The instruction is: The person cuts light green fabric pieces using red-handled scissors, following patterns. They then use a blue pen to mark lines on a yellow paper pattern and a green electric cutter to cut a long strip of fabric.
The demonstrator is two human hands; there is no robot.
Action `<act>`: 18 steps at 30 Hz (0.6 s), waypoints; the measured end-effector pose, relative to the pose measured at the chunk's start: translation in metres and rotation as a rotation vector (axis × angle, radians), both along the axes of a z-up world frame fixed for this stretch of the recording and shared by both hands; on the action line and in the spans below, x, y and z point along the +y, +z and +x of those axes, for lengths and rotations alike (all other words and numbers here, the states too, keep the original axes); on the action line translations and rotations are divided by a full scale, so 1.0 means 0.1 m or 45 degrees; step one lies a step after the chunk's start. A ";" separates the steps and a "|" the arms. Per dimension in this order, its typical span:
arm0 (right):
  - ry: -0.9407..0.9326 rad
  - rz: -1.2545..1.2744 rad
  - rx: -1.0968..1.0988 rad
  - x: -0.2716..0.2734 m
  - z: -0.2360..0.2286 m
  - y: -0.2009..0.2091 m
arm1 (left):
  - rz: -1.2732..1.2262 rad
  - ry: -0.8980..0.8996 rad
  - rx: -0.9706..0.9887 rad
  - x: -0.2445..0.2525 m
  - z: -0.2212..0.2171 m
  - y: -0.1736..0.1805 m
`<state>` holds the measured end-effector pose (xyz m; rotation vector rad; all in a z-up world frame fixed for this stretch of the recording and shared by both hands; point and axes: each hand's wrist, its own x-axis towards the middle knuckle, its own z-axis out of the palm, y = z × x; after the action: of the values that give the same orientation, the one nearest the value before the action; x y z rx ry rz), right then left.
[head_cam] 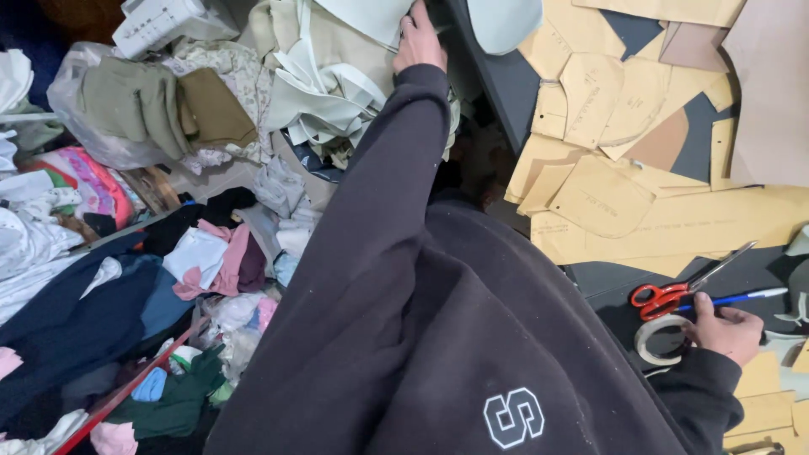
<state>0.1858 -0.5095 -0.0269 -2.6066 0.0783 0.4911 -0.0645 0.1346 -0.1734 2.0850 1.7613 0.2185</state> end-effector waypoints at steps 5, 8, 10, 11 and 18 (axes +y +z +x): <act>-0.037 0.025 0.093 -0.10 0.05 -0.06 | 0.014 0.131 -0.029 0.04 0.09 -0.13; -0.052 0.063 0.178 -0.13 0.09 -0.03 | -0.115 0.177 -0.114 0.05 0.01 -0.21; -0.057 0.088 0.231 -0.15 0.11 0.03 | -0.100 0.172 -0.193 0.01 -0.17 -0.31; -0.059 0.120 0.255 -0.16 0.12 0.05 | -0.163 0.112 -0.491 -0.01 -0.29 -0.34; 0.034 0.537 0.010 0.14 0.03 0.48 | -0.994 0.321 -1.978 -0.39 -1.27 0.85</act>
<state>0.1884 -0.4952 0.0215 -2.1949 -0.0527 0.4700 -0.1913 0.0953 -0.0886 0.6104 0.8035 0.7804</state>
